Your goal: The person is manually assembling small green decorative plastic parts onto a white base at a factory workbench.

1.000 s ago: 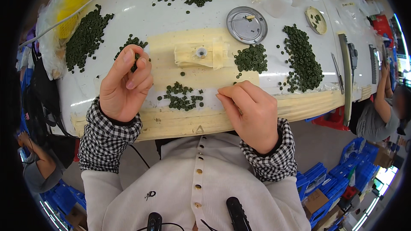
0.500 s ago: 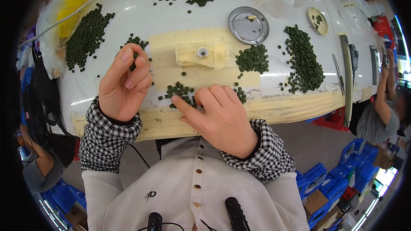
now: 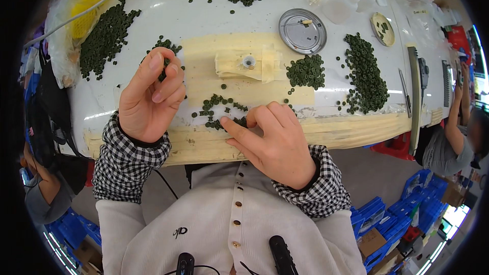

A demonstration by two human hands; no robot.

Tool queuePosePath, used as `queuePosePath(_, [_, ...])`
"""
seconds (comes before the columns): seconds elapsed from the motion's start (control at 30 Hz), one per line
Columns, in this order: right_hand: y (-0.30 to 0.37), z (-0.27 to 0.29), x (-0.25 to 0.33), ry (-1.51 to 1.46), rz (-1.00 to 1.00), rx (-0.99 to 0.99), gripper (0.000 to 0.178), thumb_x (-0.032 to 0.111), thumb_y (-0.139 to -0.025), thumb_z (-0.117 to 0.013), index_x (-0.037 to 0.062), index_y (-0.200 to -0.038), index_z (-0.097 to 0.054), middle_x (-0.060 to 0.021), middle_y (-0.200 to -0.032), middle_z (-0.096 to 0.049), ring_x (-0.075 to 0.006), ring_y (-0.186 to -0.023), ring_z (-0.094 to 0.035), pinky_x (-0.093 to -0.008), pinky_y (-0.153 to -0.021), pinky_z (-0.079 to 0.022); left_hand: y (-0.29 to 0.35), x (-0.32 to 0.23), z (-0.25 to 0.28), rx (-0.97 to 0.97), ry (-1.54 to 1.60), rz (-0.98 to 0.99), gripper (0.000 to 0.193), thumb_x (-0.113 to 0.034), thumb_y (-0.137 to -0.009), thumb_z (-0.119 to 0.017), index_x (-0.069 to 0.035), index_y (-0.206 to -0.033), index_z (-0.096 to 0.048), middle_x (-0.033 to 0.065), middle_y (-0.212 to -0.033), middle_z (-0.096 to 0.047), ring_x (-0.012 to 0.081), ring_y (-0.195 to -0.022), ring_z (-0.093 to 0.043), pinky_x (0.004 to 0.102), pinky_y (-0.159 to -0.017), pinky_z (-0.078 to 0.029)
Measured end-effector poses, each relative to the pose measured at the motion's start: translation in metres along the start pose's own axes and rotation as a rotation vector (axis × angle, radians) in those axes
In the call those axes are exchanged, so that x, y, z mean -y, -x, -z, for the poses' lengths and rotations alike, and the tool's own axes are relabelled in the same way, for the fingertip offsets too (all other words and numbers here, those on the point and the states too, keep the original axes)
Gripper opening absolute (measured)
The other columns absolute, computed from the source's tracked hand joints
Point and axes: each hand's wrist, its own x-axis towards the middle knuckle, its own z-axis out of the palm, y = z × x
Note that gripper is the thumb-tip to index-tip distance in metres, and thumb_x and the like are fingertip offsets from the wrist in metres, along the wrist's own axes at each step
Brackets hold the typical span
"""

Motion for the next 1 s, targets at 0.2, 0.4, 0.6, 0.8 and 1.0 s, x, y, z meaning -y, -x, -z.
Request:
queuePosePath(0.2, [0.001, 0.000, 0.000, -0.023, 0.008, -0.008, 0.036, 0.020, -0.073, -0.074, 0.0123, -0.108, -0.068, -0.0018, -0.079, -0.045, -0.0183, -0.071, -0.045, -0.0315, -0.064, -0.038, 0.001, -0.001, -0.003, -0.037, -0.070, 0.015, 0.022, -0.018, -0.099, -0.049, -0.002, -0.110, -0.057, 0.0012, -0.087, -0.057, 0.0044, -0.056, -0.032, 0.0195, -0.052, -0.029])
queuePosePath(0.4, [0.007, 0.015, -0.007, -0.018, -0.179, -0.185, 0.031, 0.005, -0.070, -0.075, 0.0061, -0.101, -0.069, -0.0057, -0.078, -0.053, -0.0214, -0.068, -0.049, -0.0324, -0.061, -0.041, 0.001, -0.001, -0.002, -0.027, -0.061, 0.013, 0.022, -0.018, -0.099, -0.049, -0.002, -0.110, -0.057, 0.0015, -0.087, -0.056, 0.0045, -0.056, -0.032, 0.0196, -0.052, -0.030])
queuePosePath(0.6, [0.020, 0.037, -0.025, 0.075, -0.400, -0.346, 0.018, -0.003, -0.069, -0.074, 0.0011, -0.085, -0.067, -0.0095, -0.076, -0.057, -0.0246, -0.069, -0.055, -0.0335, -0.062, -0.043, 0.002, -0.001, -0.002, -0.029, -0.039, 0.013, 0.020, -0.017, -0.098, -0.049, -0.003, -0.109, -0.058, 0.0012, -0.087, -0.055, 0.0046, -0.056, -0.032, 0.0197, -0.052, -0.030])
queuePosePath(0.8, [0.023, 0.041, -0.027, 0.094, -0.348, -0.263, 0.015, -0.001, -0.068, -0.075, 0.0015, -0.077, -0.063, -0.0085, -0.074, -0.056, -0.0266, -0.070, -0.053, -0.0342, -0.062, -0.042, 0.001, 0.000, 0.000, -0.031, -0.035, 0.004, 0.019, -0.016, -0.097, -0.051, -0.003, -0.109, -0.058, 0.0013, -0.086, -0.056, 0.0039, -0.057, -0.034, 0.0192, -0.053, -0.030])
queuePosePath(1.0, [0.018, 0.029, -0.032, 0.136, -0.334, -0.311, 0.014, 0.002, -0.070, -0.075, 0.0030, -0.077, -0.062, -0.0075, -0.072, -0.055, -0.0255, -0.068, -0.050, -0.0345, -0.060, -0.041, -0.001, 0.002, 0.000, -0.033, -0.016, -0.020, 0.018, -0.015, -0.095, -0.054, -0.001, -0.107, -0.058, 0.0038, -0.087, -0.062, 0.0034, -0.055, -0.034, 0.0193, -0.052, -0.030])
